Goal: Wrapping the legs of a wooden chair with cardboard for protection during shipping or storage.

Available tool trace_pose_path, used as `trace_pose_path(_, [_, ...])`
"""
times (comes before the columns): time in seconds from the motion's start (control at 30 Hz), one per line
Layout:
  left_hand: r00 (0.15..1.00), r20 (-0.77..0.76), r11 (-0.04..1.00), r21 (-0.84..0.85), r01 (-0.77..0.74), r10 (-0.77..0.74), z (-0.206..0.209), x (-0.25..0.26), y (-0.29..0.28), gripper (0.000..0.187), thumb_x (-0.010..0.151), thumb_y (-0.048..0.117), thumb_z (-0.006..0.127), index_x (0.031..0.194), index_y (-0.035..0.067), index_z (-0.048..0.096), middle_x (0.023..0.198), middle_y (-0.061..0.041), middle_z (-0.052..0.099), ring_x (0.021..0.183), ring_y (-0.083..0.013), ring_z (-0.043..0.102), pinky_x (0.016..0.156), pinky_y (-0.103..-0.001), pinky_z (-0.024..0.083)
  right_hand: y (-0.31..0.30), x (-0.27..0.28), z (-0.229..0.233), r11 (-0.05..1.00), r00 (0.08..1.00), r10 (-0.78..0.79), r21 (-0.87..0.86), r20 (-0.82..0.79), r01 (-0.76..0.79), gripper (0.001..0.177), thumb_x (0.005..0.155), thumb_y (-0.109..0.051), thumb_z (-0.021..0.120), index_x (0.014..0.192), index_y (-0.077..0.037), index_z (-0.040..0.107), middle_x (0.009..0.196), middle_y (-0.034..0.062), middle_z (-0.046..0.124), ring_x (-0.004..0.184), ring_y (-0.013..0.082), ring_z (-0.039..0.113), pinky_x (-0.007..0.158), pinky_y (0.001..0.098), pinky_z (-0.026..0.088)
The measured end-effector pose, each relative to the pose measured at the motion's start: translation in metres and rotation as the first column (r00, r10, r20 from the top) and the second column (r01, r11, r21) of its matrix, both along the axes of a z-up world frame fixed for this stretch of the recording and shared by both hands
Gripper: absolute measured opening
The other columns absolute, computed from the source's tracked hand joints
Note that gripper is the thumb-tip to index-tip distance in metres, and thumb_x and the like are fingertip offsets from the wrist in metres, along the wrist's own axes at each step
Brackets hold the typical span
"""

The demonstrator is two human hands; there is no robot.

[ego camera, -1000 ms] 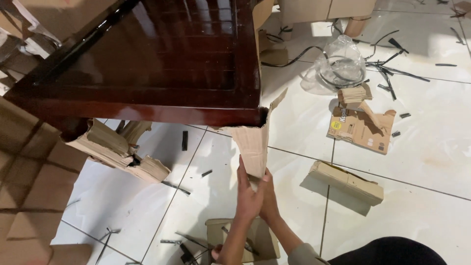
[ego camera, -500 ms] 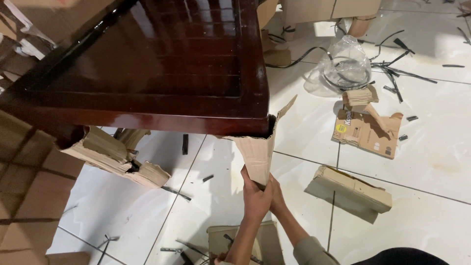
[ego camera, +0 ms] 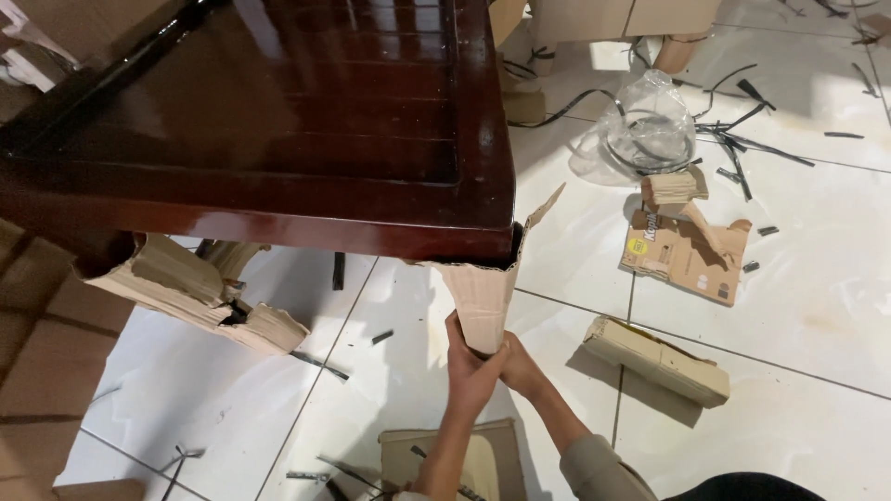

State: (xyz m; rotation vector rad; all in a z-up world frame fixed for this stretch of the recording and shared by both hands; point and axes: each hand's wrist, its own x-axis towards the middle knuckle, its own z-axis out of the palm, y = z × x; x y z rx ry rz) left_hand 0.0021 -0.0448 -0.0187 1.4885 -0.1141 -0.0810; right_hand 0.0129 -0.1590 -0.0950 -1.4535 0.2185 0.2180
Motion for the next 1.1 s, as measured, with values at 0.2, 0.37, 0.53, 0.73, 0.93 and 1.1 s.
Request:
trace_pose_path(0.2, [0.991,-0.079,0.992,0.055,0.11,-0.106,-0.057,0.023,0.005,0.096,0.067,0.012,0.086,0.151,0.003,0.039,0.137,-0.025,0.051,0.134,-0.0419,0.05,0.112,-0.067,0.034,-0.002,-0.002,-0.014,0.999,0.993,0.049,-0.015,0.108,-0.048,0.062,0.088,-0.021,0.07,0.141,-0.003,0.043,0.136,0.0166,0.056,0.122,0.0264,0.052,0.102,0.0418,0.043])
trace_pose_path(0.37, [0.972,-0.142,0.978,0.072,0.198,-0.186,-0.019,0.017,0.007,0.104,0.067,0.014,0.085,0.157,0.002,0.033,0.146,-0.029,0.046,0.139,-0.0478,0.045,0.112,-0.068,0.035,-0.003,-0.011,-0.027,0.997,0.979,0.082,-0.028,0.188,-0.078,0.084,0.089,-0.028,0.076,0.155,-0.012,0.026,0.152,0.0174,0.044,0.138,0.0308,0.042,0.113,0.0484,0.035])
trace_pose_path(0.53, [0.996,-0.042,0.989,0.119,0.088,-0.084,-0.002,0.011,0.005,0.117,0.06,0.008,0.078,0.163,0.006,0.022,0.145,-0.024,0.034,0.144,-0.0503,0.032,0.118,-0.067,0.029,0.0,-0.035,0.039,0.964,0.983,-0.086,0.262,0.16,0.041,0.085,0.097,-0.038,0.059,0.162,-0.005,0.016,0.157,0.0288,0.035,0.148,0.0447,0.032,0.118,0.0637,0.028])
trace_pose_path(0.73, [0.952,-0.289,0.982,0.13,0.14,-0.098,-0.006,0.015,0.002,0.105,0.064,0.017,0.082,0.155,0.014,0.03,0.146,-0.018,0.047,0.137,-0.0373,0.051,0.112,-0.059,0.041,-0.002,-0.02,0.109,0.939,0.961,-0.243,0.28,0.129,0.2,0.07,0.101,-0.044,0.041,0.16,-0.009,0.033,0.147,0.0201,0.049,0.141,0.0357,0.043,0.117,0.0545,0.033])
trace_pose_path(0.93, [0.961,-0.253,0.986,0.095,0.138,-0.11,-0.026,0.014,-0.001,0.086,0.067,0.018,0.079,0.146,0.013,0.045,0.137,-0.022,0.06,0.132,-0.0434,0.055,0.099,-0.066,0.041,0.007,-0.018,0.119,0.964,0.959,-0.265,0.061,0.104,0.259,0.047,0.109,-0.032,0.043,0.151,-0.012,0.051,0.147,0.0169,0.057,0.138,0.0322,0.052,0.12,0.0482,0.037])
trace_pose_path(1.1, [0.967,-0.241,0.996,-0.02,0.083,-0.086,-0.002,0.005,-0.005,0.089,0.065,0.01,0.076,0.146,0.01,0.04,0.123,-0.019,0.061,0.116,-0.0344,0.06,0.099,-0.063,0.043,0.011,-0.013,0.116,0.881,0.949,-0.313,0.387,0.044,0.272,0.052,0.107,-0.031,0.043,0.155,-0.011,0.038,0.144,0.0179,0.052,0.135,0.0327,0.049,0.118,0.0518,0.035])
